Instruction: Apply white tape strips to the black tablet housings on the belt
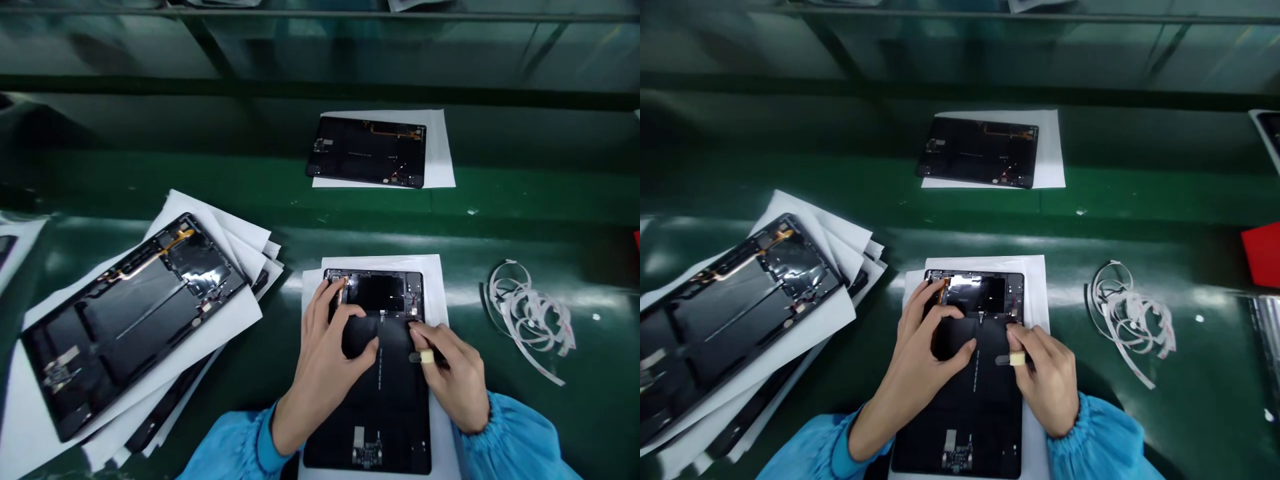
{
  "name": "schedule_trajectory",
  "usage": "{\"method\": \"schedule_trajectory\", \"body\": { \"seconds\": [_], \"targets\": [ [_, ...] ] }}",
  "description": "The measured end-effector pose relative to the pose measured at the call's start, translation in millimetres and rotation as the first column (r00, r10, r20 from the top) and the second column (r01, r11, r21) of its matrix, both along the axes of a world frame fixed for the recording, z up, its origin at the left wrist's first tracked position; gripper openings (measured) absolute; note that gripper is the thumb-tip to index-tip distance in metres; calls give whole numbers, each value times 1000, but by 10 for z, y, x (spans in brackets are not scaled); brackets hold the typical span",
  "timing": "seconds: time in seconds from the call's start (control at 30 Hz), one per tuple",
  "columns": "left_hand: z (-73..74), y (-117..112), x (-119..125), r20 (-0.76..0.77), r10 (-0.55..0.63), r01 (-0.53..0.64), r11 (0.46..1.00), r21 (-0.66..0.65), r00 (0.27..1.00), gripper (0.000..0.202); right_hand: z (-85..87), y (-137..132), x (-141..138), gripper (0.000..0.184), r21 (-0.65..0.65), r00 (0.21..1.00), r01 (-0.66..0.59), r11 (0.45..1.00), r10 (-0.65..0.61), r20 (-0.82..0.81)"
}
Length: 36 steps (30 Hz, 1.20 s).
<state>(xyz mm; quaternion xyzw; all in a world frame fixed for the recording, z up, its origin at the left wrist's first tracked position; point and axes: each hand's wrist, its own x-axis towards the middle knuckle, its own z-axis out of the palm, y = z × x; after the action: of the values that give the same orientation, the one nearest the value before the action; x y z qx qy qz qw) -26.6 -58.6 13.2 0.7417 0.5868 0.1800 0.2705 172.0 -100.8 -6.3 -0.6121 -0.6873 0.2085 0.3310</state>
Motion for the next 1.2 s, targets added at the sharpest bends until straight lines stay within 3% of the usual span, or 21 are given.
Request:
{"method": "schedule_trajectory", "body": {
  "seconds": [0.13,0.23,0.37,0.47,0.57,0.7,0.87,0.97,1.03,1.13,1.2],
  "targets": [
    [7,-110,-186,97,191,-191,982,-11,977,34,19,-7,15,20,8,1000,17,1000,-17,25],
    [-48,-337,-493,1,339,-339,940,32,941,27,31,-3,62,21,34,996,70,997,-72,48],
    [-174,-665,-755,-186,317,-306,948,83,930,24,12,19,143,13,76,985,139,987,-146,94],
    [-224,-774,-704,-154,294,-296,955,10,943,24,-34,28,166,18,49,977,114,992,-121,177],
    [-189,-761,-591,-17,346,-346,936,-66,938,27,-81,28,150,25,18,962,96,995,-97,256],
    [-48,-760,-490,191,442,-416,895,-161,877,29,-109,31,118,28,0,939,109,994,-103,327],
    [178,-800,-409,342,463,-390,883,-262,818,29,-63,29,125,27,26,947,108,994,-111,302],
    [445,-536,-540,329,404,-384,915,-126,854,23,-21,21,159,23,71,970,118,990,-130,207],
    [693,-155,-758,303,376,-405,913,36,876,24,-22,19,182,22,105,977,124,987,-140,164],
    [1025,688,-1218,300,304,-390,873,292,904,40,-76,23,194,21,136,983,95,986,-115,144],
    [1118,1348,-1527,267,275,-360,860,361,924,50,-132,27,190,21,141,986,72,987,-92,139]
  ]
}}
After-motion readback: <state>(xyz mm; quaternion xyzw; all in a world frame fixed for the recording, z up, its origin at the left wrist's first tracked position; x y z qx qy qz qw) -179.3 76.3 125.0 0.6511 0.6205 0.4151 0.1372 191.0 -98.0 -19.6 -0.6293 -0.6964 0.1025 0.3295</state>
